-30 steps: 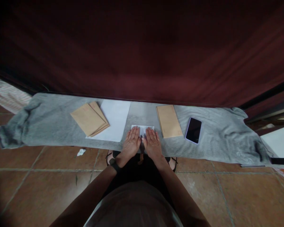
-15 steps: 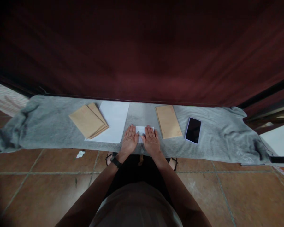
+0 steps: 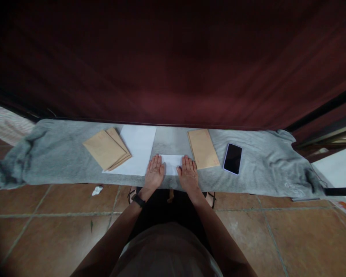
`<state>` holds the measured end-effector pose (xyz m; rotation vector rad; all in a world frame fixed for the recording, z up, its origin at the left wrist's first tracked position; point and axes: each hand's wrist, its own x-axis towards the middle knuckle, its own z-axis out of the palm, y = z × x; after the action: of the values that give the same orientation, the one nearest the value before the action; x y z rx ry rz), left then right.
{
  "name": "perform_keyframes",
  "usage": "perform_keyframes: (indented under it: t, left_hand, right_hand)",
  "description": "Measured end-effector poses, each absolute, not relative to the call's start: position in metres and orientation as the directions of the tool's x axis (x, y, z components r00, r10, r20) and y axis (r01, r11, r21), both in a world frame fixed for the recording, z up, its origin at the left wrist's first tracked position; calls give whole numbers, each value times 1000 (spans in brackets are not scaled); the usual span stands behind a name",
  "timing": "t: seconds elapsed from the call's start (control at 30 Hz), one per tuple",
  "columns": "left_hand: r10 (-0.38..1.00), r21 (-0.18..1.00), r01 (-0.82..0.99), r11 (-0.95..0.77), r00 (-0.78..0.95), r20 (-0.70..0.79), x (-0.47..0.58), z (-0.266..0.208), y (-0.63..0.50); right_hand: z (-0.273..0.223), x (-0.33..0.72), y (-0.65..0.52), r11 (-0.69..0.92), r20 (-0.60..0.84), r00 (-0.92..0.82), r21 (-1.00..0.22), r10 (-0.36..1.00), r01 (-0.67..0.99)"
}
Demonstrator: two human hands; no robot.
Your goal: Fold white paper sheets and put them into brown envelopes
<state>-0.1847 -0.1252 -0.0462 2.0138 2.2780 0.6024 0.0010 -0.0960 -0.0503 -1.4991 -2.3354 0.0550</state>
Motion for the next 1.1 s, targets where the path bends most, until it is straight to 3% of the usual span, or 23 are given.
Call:
perform_keyframes:
  t: [0.2,0.4,1.1]
  left_hand:
    - [962,337,939,68,-150,226,-181,-41,-126]
    - [976,315,946,-69,0,216,-166,-36,-146]
    - [970,217,975,-43,-12,244,-168,-36,-167]
  right_hand:
    - [-40,-3,-105,473,276,-408,-240,870,848]
    - [-37,-12,-122,566,230,-519,-257,823,784]
    - [-50,14,-131,481,308,-415,-182,856,858]
